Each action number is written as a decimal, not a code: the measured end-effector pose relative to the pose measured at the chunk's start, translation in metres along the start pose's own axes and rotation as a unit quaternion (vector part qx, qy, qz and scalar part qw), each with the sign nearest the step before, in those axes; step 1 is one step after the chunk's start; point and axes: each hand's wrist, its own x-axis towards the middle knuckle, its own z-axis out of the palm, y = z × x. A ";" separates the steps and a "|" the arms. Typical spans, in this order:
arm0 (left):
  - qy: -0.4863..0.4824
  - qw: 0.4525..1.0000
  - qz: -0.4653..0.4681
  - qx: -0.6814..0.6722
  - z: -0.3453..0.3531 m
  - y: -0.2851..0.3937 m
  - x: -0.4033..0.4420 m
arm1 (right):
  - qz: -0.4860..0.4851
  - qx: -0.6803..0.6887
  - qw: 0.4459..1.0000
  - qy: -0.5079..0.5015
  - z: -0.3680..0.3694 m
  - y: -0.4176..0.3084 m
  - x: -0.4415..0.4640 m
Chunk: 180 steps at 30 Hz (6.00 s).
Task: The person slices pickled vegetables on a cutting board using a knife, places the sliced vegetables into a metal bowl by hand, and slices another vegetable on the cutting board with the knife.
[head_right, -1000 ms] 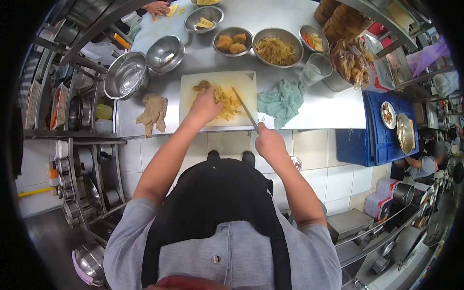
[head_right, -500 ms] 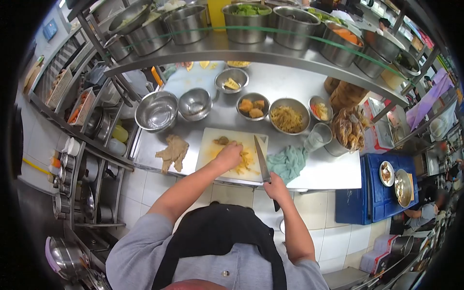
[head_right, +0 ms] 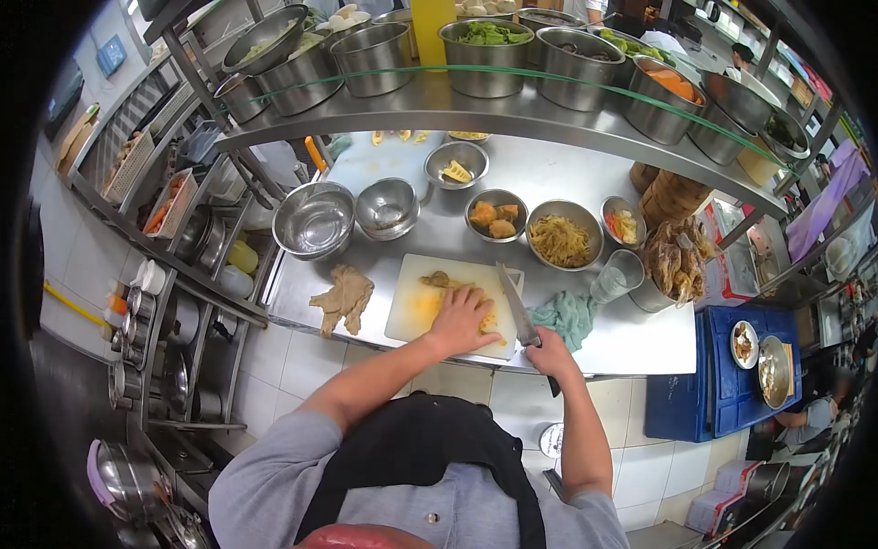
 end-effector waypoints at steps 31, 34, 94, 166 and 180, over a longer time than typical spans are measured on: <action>0.068 0.994 0.075 0.033 0.030 -0.031 0.018 | 0.056 0.026 0.998 -0.007 -0.004 -0.021 -0.010; 0.077 0.993 0.082 0.021 0.026 -0.037 0.016 | 0.059 0.027 0.998 -0.007 -0.002 -0.022 -0.012; -0.110 0.980 -0.004 -0.163 -0.054 -0.009 0.267 | 0.035 -0.008 0.998 -0.055 -0.020 -0.021 -0.015; -0.049 0.988 0.109 -0.103 -0.004 -0.048 0.006 | -0.029 -0.342 0.938 0.054 0.065 -0.053 -0.066; -0.135 0.931 -0.263 -0.214 -0.009 0.000 0.023 | -0.012 -0.217 0.976 -0.015 0.077 -0.069 -0.055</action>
